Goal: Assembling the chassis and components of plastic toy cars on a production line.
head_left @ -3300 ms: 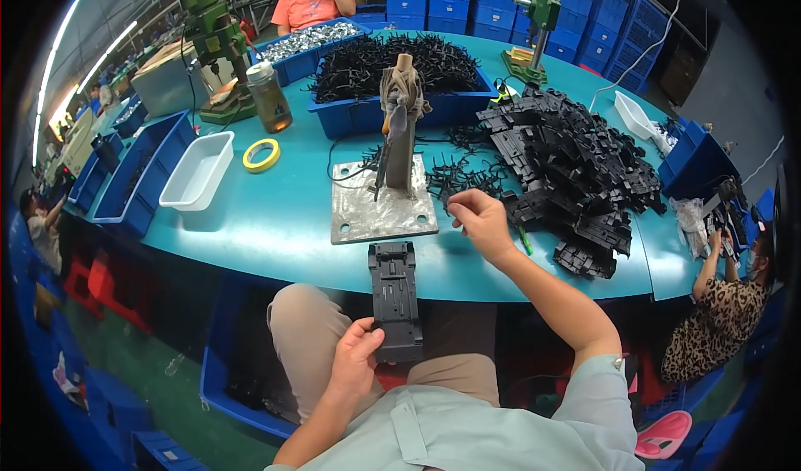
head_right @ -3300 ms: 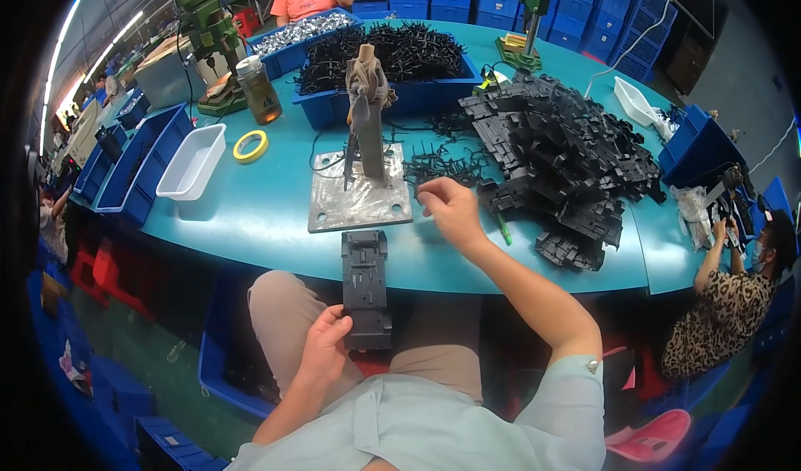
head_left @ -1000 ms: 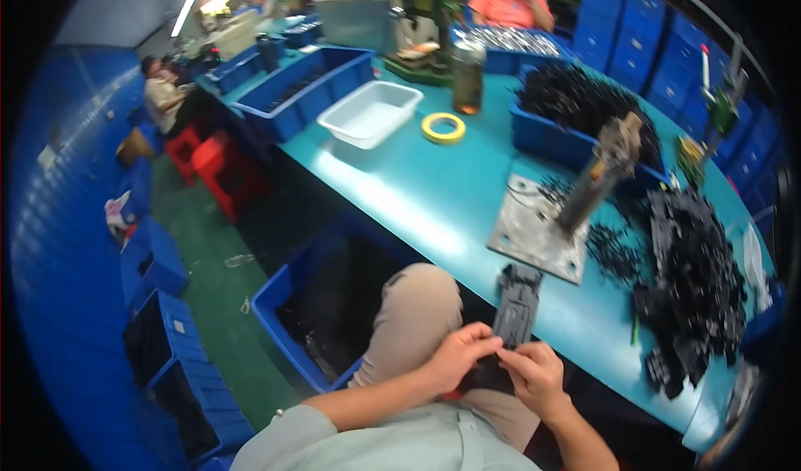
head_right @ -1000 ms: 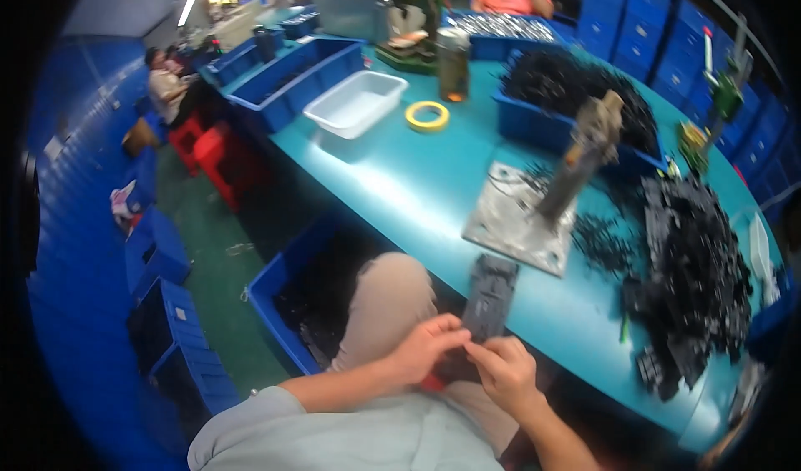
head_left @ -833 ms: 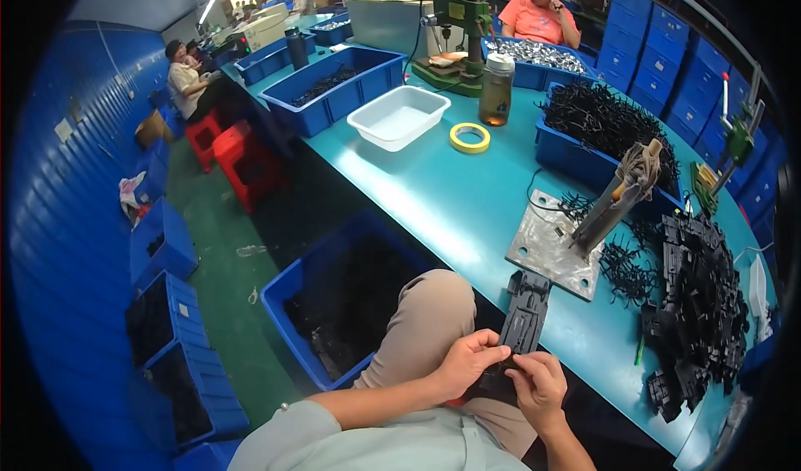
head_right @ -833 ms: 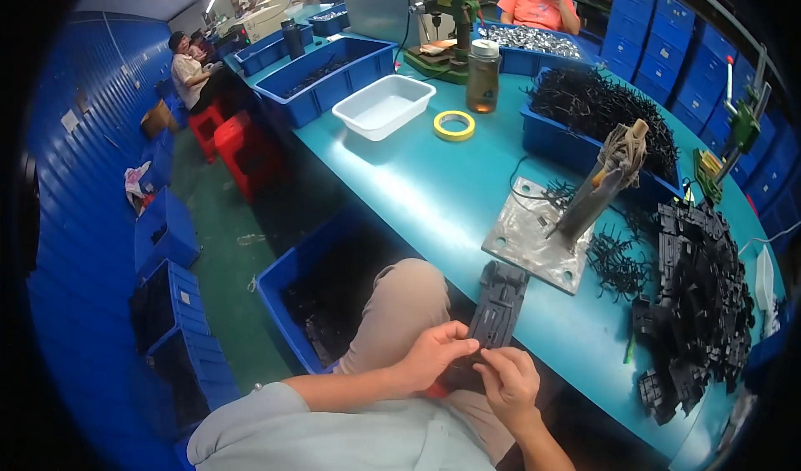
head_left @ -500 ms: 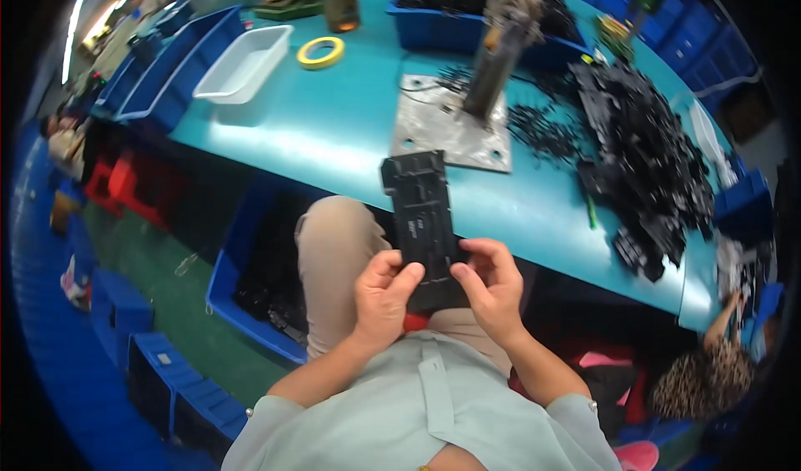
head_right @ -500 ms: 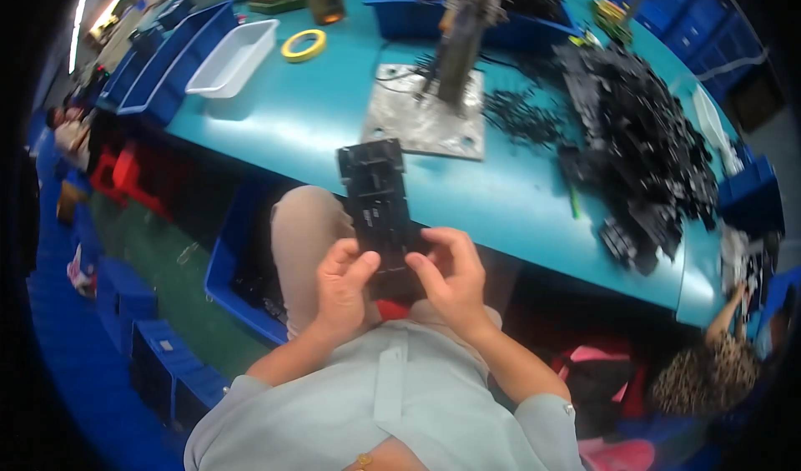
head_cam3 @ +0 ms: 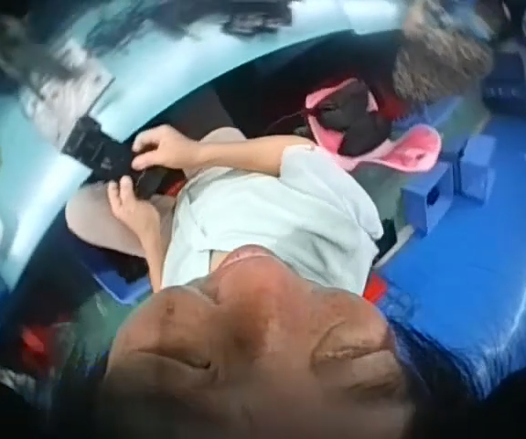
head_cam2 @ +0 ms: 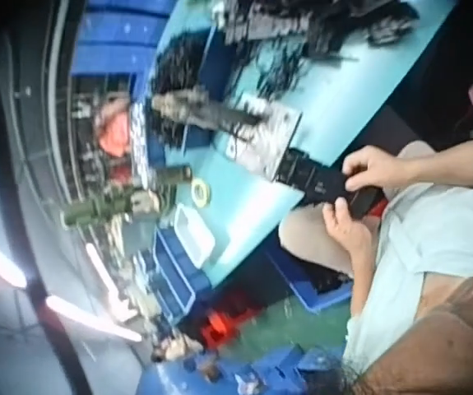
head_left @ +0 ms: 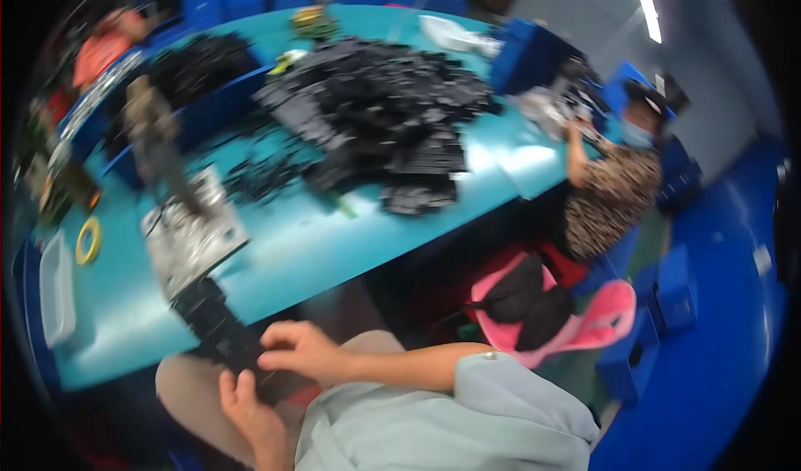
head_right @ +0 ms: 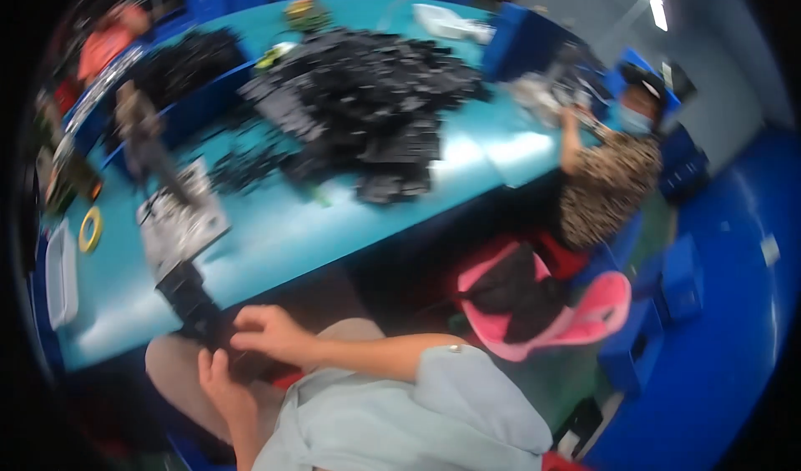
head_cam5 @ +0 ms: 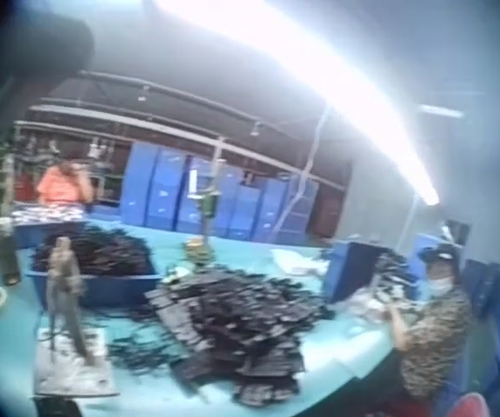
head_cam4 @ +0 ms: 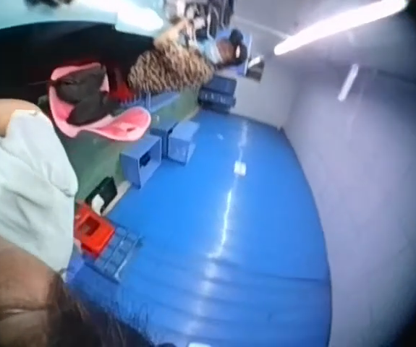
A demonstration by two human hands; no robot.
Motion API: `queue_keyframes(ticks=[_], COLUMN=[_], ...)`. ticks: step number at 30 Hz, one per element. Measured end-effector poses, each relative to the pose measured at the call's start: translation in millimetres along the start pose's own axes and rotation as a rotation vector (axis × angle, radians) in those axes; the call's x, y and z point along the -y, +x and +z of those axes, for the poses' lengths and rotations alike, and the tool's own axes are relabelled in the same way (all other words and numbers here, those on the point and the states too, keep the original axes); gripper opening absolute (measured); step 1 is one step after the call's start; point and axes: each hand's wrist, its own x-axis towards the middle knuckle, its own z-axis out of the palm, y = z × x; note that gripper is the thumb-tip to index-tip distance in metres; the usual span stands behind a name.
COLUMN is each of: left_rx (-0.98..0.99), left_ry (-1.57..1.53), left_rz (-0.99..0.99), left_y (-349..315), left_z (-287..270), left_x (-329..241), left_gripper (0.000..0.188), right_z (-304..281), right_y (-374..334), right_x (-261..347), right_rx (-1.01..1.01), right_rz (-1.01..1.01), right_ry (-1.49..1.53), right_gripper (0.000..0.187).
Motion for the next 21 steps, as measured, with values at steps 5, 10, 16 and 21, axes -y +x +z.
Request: queue_keyframes(ticks=[5,10,16,21], left_rx=[0.093,0.161,0.075,0.055], left_ry=[-0.006,0.070,0.275,0.099], left_rz=[-0.076,-0.103,-0.065,-0.214], left_y=[3.6,12.0,7.2,-7.2], left_z=[7.1,14.1,-8.4,21.8], left_x=[4.5,5.0,5.2,-5.4], left_gripper=[0.021,0.021,0.013,0.016], right_z=[-6.8,-13.7,1.2,-13.9], right_y=[-8.8,-9.3,2.9,-15.1], right_x=[-5.1,-3.2,-17.7,-7.3], right_rx=[-0.016,-0.043,0.004,-0.063], right_rz=[-0.038,-0.034,-0.122,-0.008], right_ry=[0.146,0.158,-0.115,-0.175], right_gripper=[0.011,0.009,0.023,0.021])
